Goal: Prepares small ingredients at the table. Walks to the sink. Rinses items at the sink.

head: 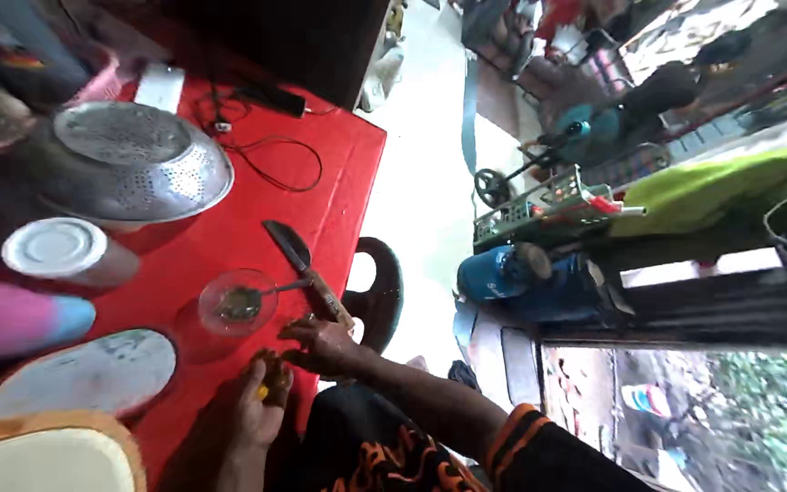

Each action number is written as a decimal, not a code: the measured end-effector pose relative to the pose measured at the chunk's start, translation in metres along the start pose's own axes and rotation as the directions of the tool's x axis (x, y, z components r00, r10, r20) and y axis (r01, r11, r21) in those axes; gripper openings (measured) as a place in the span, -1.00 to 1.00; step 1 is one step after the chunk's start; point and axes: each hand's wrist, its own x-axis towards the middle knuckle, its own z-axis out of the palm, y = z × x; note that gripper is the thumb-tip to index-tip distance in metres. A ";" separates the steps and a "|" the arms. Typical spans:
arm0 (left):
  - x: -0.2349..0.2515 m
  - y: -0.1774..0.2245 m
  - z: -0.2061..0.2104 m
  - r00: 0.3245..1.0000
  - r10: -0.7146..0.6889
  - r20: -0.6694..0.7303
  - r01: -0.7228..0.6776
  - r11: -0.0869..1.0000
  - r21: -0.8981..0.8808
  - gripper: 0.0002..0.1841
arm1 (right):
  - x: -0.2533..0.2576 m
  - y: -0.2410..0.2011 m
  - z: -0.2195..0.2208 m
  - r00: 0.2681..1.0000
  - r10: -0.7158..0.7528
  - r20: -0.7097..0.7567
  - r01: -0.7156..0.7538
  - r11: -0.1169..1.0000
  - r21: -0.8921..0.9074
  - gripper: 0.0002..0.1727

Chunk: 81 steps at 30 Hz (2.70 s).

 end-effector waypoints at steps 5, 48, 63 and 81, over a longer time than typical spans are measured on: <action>-0.003 0.005 0.023 1.000 -0.015 0.011 0.015 0.999 0.032 -0.72 | -0.027 0.016 0.004 0.968 0.104 -0.230 -0.088 0.993 0.078 -0.65; 0.003 -0.009 0.021 0.994 -0.050 -0.101 0.046 0.998 -0.046 -0.74 | -0.165 0.055 0.013 0.976 0.207 -0.062 -0.186 0.951 0.247 -0.40; -0.009 -0.022 0.021 0.963 0.053 -0.263 -0.033 0.996 0.081 -0.74 | -0.158 0.050 0.026 0.983 0.171 0.062 -0.176 0.982 0.068 -0.42; -0.003 -0.030 0.009 0.960 0.107 -0.260 -0.088 0.993 0.084 -0.78 | -0.177 0.056 0.027 0.985 0.150 0.080 -0.155 0.986 0.057 -0.42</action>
